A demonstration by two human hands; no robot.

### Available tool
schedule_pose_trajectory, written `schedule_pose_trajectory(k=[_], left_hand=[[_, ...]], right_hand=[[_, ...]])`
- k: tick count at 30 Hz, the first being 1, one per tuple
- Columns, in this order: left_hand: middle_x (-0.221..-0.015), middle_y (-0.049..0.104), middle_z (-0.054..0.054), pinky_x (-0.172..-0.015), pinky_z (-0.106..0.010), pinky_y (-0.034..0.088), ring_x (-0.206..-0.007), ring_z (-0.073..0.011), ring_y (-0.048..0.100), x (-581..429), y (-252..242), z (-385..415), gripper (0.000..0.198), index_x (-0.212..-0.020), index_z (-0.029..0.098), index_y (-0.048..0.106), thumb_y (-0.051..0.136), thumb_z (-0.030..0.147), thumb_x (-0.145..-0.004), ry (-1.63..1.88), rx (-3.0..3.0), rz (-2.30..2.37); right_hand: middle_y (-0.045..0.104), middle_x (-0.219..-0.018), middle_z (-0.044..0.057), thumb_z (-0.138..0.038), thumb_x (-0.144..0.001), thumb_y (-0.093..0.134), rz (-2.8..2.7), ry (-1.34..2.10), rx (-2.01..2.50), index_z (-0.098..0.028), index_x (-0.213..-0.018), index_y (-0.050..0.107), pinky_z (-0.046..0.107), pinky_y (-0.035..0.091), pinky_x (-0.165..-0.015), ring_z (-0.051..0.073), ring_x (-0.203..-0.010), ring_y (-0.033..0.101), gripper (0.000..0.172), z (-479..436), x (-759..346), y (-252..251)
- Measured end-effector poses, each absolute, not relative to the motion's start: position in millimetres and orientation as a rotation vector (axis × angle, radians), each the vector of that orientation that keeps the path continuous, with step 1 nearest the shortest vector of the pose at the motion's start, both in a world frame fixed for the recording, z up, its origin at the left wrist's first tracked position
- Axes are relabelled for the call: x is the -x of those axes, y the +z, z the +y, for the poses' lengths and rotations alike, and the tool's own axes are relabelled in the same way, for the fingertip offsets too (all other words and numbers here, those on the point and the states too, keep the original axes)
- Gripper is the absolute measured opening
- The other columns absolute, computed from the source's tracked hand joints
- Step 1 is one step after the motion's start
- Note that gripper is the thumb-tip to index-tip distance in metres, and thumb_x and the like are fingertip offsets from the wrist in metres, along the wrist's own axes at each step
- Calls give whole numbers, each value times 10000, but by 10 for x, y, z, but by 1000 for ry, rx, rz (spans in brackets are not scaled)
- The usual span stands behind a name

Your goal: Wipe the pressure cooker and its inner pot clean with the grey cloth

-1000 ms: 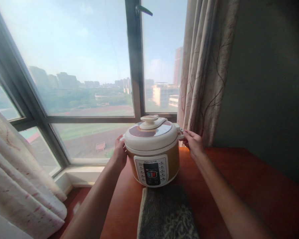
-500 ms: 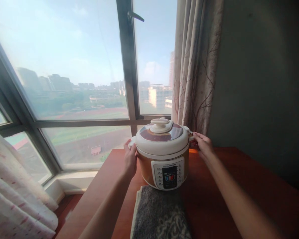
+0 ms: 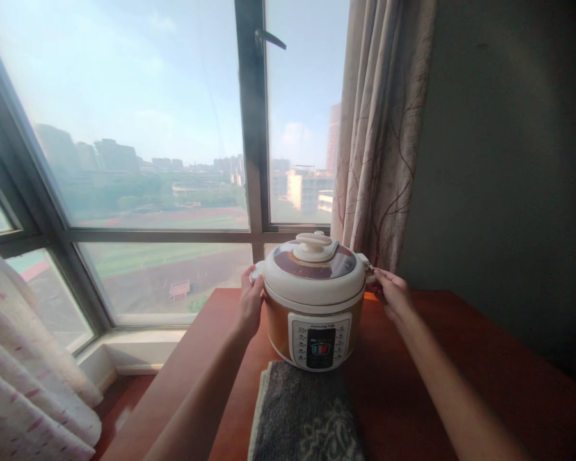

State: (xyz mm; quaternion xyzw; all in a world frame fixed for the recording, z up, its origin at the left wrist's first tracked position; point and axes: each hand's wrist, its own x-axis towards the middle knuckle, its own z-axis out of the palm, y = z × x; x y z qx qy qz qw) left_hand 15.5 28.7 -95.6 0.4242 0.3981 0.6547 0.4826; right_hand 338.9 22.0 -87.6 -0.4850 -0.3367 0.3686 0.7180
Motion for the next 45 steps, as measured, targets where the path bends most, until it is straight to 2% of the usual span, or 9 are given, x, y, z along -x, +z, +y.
schedule_pose_trajectory(k=[5,10,14,16,18,26,31,38,45], left_hand=[[-1175,618,-54,-819,-351,501,-1013,-228,609,-179,-959,265,586,-1336,301,438,638,539,-838,1607,-1102,984],[-1156,629,-53,-875,-369,484,-1051,-239,610,-147,-941,316,563,-1296,307,468,665,515,-811,1566,-1099,1001],[-1125,627,-55,-830,-341,472,-1033,-226,598,-117,-888,485,429,-1177,268,550,588,521,-834,1589,-1104,1071],[-1063,627,-53,-760,-313,459,-943,-210,595,-110,-849,585,427,-1154,241,579,602,495,-811,1594,-1096,1112],[-1008,632,-45,-694,-289,435,-860,-195,584,-109,-816,667,448,-1150,222,610,647,437,-759,1591,-1110,1106],[-792,639,-19,-589,-255,384,-680,-156,532,-110,-817,726,408,-1019,166,693,646,377,-673,1580,-1187,974],[-763,629,-15,-550,-249,375,-638,-153,519,-120,-852,760,438,-1028,166,695,636,372,-647,1604,-1161,993],[-785,631,-6,-575,-243,393,-673,-151,535,-167,-852,716,414,-1056,188,692,631,366,-687,1651,-1163,1001],[-903,675,-39,-627,-271,436,-754,-180,582,-170,-830,659,459,-1122,188,677,631,389,-712,1648,-1169,1001]], right_hand=[[652,-578,11,-453,-684,769,-800,781,1148,-163,-925,673,175,356,-390,101,-441,516,390,145,-3432,-956],[684,-622,39,-354,-747,668,-967,679,1300,-170,-888,693,231,427,-450,152,-504,591,234,143,-3530,-859],[745,-803,88,-219,-706,643,-1137,428,1441,-171,-816,710,332,540,-704,226,-763,689,137,213,-3627,-566],[753,-959,123,-217,-738,612,-1215,261,1476,-165,-897,728,392,522,-866,257,-917,688,203,266,-3591,-379],[743,-1064,135,-255,-812,564,-1324,136,1471,-163,-1028,729,407,496,-937,264,-992,681,287,325,-3466,-203],[738,-1164,97,-478,-960,509,-1841,17,1393,-201,-1178,706,324,494,-927,239,-1059,685,404,581,-2707,202],[703,-1246,108,-631,-868,604,-2022,-34,1451,-227,-1211,706,339,477,-933,290,-1133,650,539,670,-2472,349],[750,-1112,101,-628,-857,613,-2123,-59,1526,-234,-1034,773,314,467,-880,285,-1064,668,461,707,-2417,451],[744,-1161,108,-606,-892,572,-1970,-76,1520,-175,-1168,744,312,470,-898,280,-1102,663,540,749,-2597,711]])
